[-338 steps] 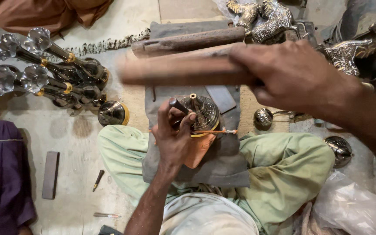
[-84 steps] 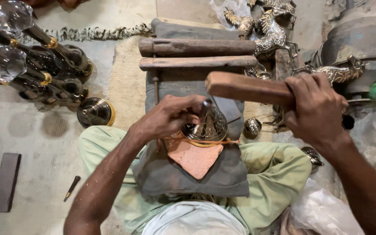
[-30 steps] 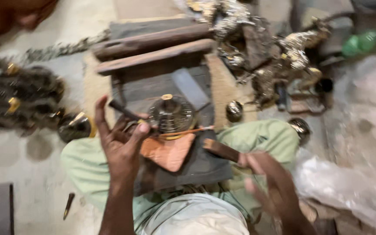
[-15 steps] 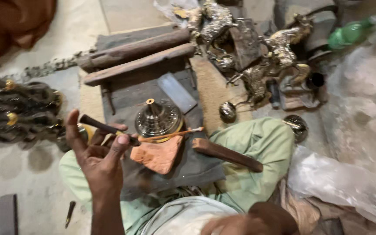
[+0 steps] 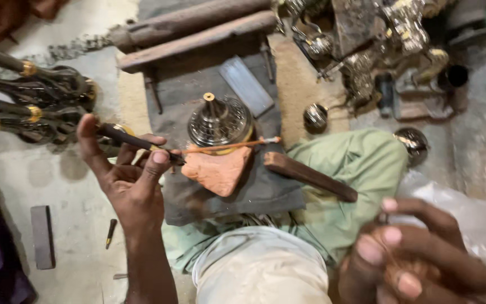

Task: The person sits on the floor holding a small brass ornamental object against a cushioned lap board and repeatedly strikes it with a wooden mallet, rotating the piece between strikes to shape its surface. They occasionally reposition the object and the punch tool while continuing to hammer.

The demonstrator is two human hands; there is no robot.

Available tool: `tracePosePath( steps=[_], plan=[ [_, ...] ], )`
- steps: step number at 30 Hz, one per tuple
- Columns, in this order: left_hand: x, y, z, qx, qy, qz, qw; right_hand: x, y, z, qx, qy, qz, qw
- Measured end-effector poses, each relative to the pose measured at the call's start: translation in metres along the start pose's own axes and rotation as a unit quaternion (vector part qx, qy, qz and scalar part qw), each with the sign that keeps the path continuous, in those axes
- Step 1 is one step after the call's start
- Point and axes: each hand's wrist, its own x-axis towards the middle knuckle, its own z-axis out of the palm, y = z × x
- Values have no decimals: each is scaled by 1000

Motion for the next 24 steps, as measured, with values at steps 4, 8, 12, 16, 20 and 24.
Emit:
tracePosePath(
  steps=[4, 8, 12, 16, 20, 24],
  plan=[
    [0, -4, -2, -30, -24, -11, 999, -2, 19, -16, 34, -103, -16, 994],
    [1, -6, -4, -15, -33, -12, 999, 7, 49, -24, 98, -249, -132, 954],
    [2, -7, -4, -4, -33, -10, 999, -4, 53, -4, 146, -171, -148, 963],
    [4, -10, -2, -4, -38, -19, 999, -20, 44, 0, 146, -147, -80, 975],
    [5, -12, -1, 7, -42, -23, 999, -8, 51, -5, 197, -254, -129, 938],
    [8, -10, 3, 22, -45, -19, 999, 8, 66, 7, 293, -428, -145, 843]
  ],
)
